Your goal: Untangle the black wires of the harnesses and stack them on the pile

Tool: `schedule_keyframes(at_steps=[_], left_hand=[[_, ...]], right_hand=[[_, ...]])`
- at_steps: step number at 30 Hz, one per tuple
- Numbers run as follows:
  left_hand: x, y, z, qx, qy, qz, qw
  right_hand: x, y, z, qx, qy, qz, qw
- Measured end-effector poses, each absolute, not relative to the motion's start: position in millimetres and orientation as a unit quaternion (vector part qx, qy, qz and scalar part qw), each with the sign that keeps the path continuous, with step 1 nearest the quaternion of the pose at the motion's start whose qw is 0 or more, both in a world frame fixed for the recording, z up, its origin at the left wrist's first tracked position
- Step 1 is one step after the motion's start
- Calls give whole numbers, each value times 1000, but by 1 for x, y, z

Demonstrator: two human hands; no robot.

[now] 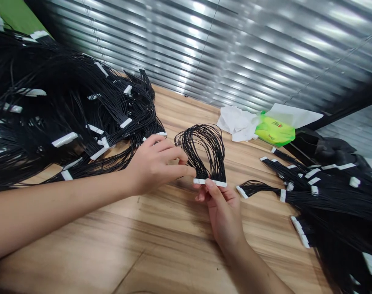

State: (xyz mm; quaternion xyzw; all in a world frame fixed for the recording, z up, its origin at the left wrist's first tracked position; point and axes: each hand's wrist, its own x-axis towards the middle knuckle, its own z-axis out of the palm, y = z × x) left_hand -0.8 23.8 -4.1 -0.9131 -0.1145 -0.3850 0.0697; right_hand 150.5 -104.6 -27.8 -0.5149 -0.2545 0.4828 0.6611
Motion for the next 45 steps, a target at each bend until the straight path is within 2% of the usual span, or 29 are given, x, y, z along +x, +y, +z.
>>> schedule_keyframes(at_steps=[8,14,18,22,26,29,33,36,41,45], left_hand=[[3,20,-5,-953,-113,-281,-26],[2,22,-7,-944,-134,-300,-36],[-3,22,-8,-908,-119,-359,-183],[-7,18,-11,-889,-88,-335,-301],[-6,15,-10,-883,-100,-330,-319],[-4,16,-10,-875,-178,-331,-306],[-2,15,-14,-849,-227,-311,-362],[-3,15,-16,-876,-182,-327,-304],[-5,16,-15,-919,-147,-361,-58],[-3,17,-13,-919,-92,-383,4]], right_hand=[[154,-101,-26,-523,-290,480,641],[158,-98,-28,-542,-286,454,647],[162,-95,-27,-540,-236,406,699],[162,-94,-27,-545,-224,361,722],[158,-95,-27,-555,-234,354,715],[157,-97,-27,-552,-241,357,714],[156,-100,-28,-549,-255,383,698],[154,-102,-29,-554,-277,393,679],[151,-105,-26,-550,-310,394,668],[151,-104,-25,-536,-310,409,671]])
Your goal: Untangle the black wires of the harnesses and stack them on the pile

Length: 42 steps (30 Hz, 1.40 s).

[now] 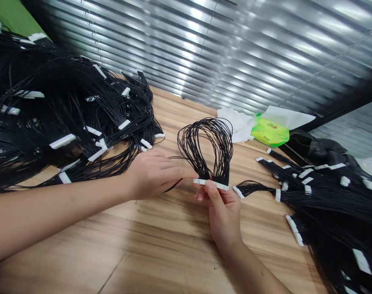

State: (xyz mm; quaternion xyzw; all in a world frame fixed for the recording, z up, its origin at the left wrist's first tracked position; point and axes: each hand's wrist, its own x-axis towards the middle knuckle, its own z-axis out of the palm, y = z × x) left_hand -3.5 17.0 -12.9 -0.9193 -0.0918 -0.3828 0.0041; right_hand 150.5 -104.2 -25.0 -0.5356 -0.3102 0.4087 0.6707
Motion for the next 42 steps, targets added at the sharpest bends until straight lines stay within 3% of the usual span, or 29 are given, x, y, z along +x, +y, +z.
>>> schedule_keyframes(at_steps=[10,32,39,42], left_hand=[[-3,22,1,-927,-49,-365,70],[-3,23,-3,-924,-53,-379,16],[2,21,-5,-935,-122,-333,-9],[0,22,-5,-934,-123,-329,-69]], right_hand=[[152,-104,-27,-521,-298,441,667],[150,-102,-25,-528,-303,459,647],[153,-104,-21,-601,-324,367,632],[155,-103,-22,-590,-285,360,664]])
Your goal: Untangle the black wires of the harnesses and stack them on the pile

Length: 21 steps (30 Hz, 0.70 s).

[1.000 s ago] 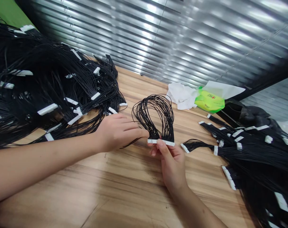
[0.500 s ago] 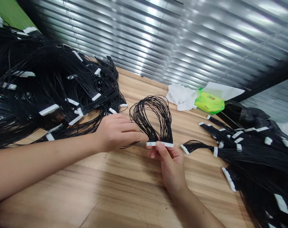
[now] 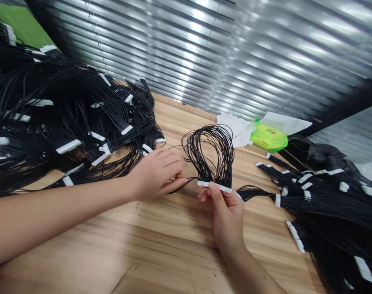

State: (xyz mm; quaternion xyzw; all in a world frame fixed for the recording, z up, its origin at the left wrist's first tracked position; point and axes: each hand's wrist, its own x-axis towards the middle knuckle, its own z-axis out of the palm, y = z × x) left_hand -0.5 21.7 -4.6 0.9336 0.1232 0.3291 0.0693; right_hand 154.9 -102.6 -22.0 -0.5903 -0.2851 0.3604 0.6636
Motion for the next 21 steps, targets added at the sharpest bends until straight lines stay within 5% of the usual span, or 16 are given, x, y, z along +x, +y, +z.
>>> schedule_keyframes(at_steps=[4,9,21], left_hand=[[-5,21,-8,917,23,355,182],[-8,18,-13,920,-50,349,171],[-5,18,-6,849,242,373,286]], right_hand=[[158,-98,-25,-554,-223,358,718],[159,-97,-26,-536,-214,353,736],[157,-101,-28,-532,-264,331,733]])
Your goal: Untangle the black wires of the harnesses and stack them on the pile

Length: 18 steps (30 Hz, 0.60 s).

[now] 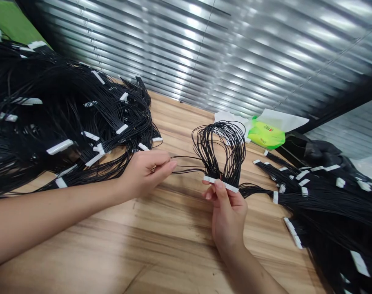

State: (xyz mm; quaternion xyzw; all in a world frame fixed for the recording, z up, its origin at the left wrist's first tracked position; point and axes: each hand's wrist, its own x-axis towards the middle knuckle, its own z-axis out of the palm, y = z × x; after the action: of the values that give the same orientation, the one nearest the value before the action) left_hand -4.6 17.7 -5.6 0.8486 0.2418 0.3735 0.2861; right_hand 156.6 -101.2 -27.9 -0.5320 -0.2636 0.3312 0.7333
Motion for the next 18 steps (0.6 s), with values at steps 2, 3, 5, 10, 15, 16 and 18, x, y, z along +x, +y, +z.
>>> schedule_keyframes(at_steps=[2,3,5,10,15,16,18], left_hand=[[-4,18,-9,843,268,355,302],[-3,19,-10,839,282,341,316],[-3,20,-13,822,308,308,368],[-1,21,-15,753,325,216,529],[1,17,-15,770,294,219,521],[1,17,-15,791,281,232,492],[-1,16,-15,850,235,272,384]], right_hand=[[157,-102,-28,-536,-270,329,729],[157,-102,-29,-539,-273,327,727],[157,-103,-29,-541,-278,325,724],[157,-104,-30,-542,-287,339,713],[153,-106,-28,-552,-304,351,693],[153,-106,-28,-554,-305,353,689],[153,-107,-28,-555,-308,358,684]])
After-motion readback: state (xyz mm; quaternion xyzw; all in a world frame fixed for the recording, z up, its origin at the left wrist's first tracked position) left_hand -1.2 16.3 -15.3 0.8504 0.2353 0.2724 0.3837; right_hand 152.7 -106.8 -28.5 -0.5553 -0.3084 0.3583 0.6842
